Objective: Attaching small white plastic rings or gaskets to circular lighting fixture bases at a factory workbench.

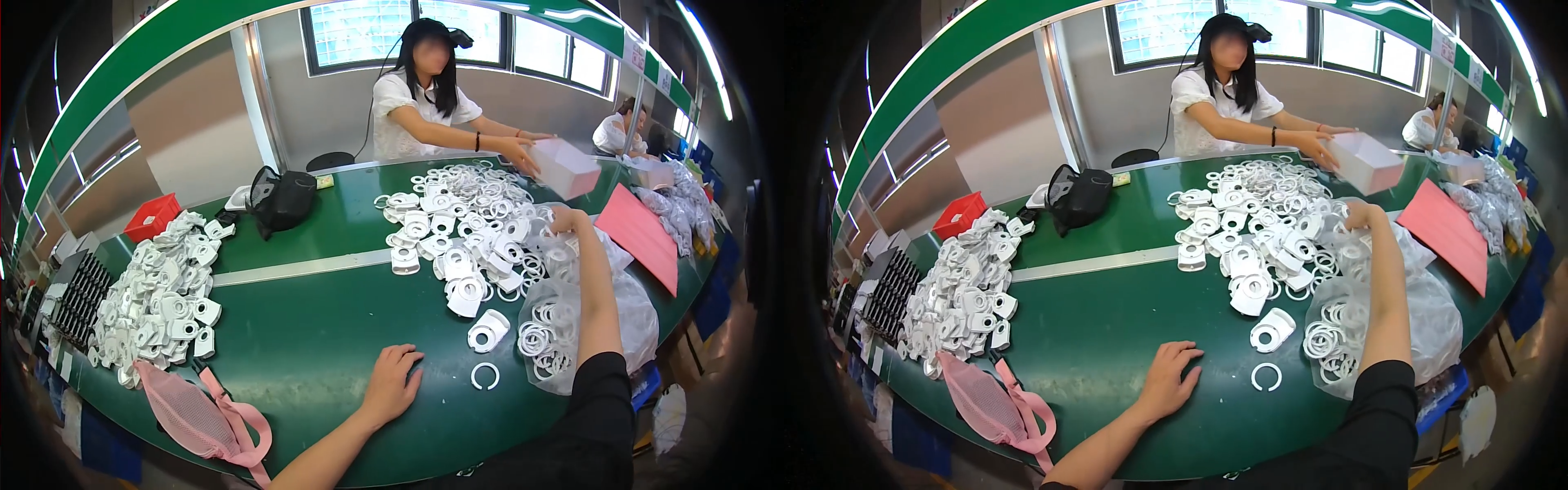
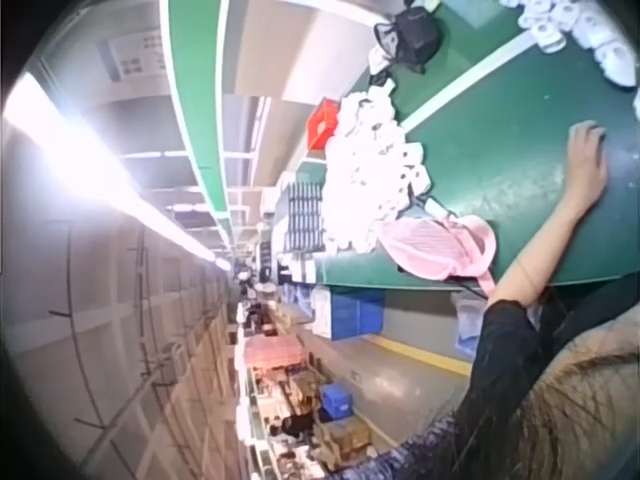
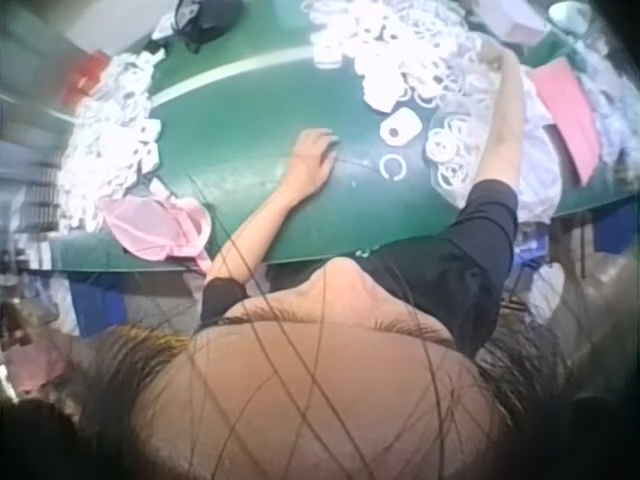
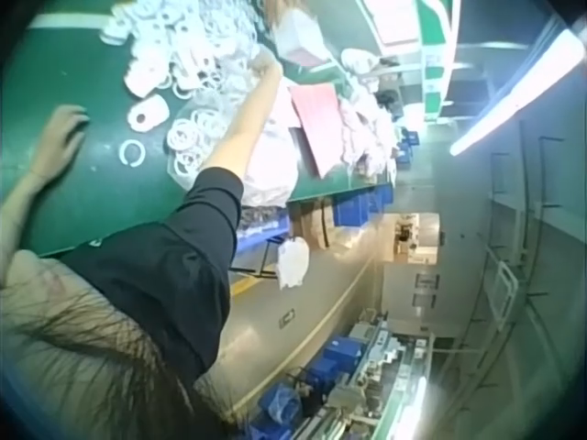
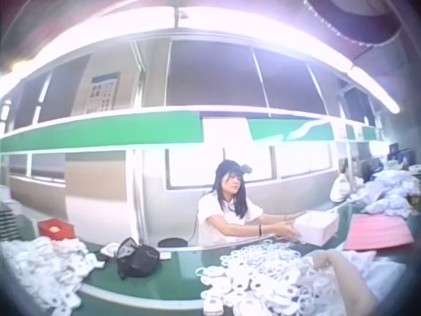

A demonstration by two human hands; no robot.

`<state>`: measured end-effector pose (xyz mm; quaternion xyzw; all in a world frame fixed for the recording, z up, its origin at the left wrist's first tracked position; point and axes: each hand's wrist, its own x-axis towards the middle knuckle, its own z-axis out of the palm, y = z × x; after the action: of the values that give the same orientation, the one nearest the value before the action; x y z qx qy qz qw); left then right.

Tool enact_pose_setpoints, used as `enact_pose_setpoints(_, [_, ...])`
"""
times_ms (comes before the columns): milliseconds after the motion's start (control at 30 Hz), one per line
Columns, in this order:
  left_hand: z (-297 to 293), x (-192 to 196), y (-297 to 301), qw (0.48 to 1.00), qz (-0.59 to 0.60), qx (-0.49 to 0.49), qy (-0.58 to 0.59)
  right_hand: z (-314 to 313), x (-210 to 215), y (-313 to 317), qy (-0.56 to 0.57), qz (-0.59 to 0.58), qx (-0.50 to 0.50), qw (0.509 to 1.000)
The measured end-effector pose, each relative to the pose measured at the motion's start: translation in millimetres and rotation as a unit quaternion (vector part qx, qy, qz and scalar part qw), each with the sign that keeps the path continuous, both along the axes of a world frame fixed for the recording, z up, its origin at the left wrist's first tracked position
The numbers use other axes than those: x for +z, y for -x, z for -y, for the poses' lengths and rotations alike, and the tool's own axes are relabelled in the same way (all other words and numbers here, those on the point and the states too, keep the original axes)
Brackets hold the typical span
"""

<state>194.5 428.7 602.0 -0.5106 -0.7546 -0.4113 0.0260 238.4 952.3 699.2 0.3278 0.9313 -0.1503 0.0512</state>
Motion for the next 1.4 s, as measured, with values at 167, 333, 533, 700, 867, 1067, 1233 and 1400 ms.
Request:
enact_pose_setpoints(167, [-1, -2, -1, 1.000, 0.009, 0.001, -0.004, -21, -1, -24, 0.039, -0.083, -0.069, 0.993])
enact_pose_setpoints(333, [-1, -3, 0, 1.000, 0.006, -0.002, -0.007, -26, 30, -37, 0.284, -0.438, -0.134, 0.842])
enact_pose_setpoints(533, [-1, -3, 0, 1.000, -0.003, -0.005, -0.007, 39, 58, -28, 0.350, -0.225, 0.073, 0.906])
enact_pose_setpoints(700, [1, 0, -2, 0.999, 0.032, 0.028, -0.011, 201, 26, -1, 0.392, -0.052, 0.280, 0.875])
enact_pose_setpoints(867, [2, 1, -1, 0.977, 0.193, 0.022, -0.085, 307, -32, -6, 0.313, -0.055, 0.421, 0.850])
enact_pose_setpoints(1067, [-1, 3, -9, 0.999, -0.043, 0.024, 0.022, 318, -37, 1, 0.143, -0.129, 0.487, 0.852])
enact_pose_setpoints(1233, [5, 1, -13, 0.995, -0.068, 0.047, 0.058, 213, -3, 25, 0.114, -0.213, 0.304, 0.921])
enact_pose_setpoints(1400, [1, 18, -21, 0.996, -0.089, 0.006, 0.024, 49, -26, 1, -0.264, -0.277, 0.033, 0.923])
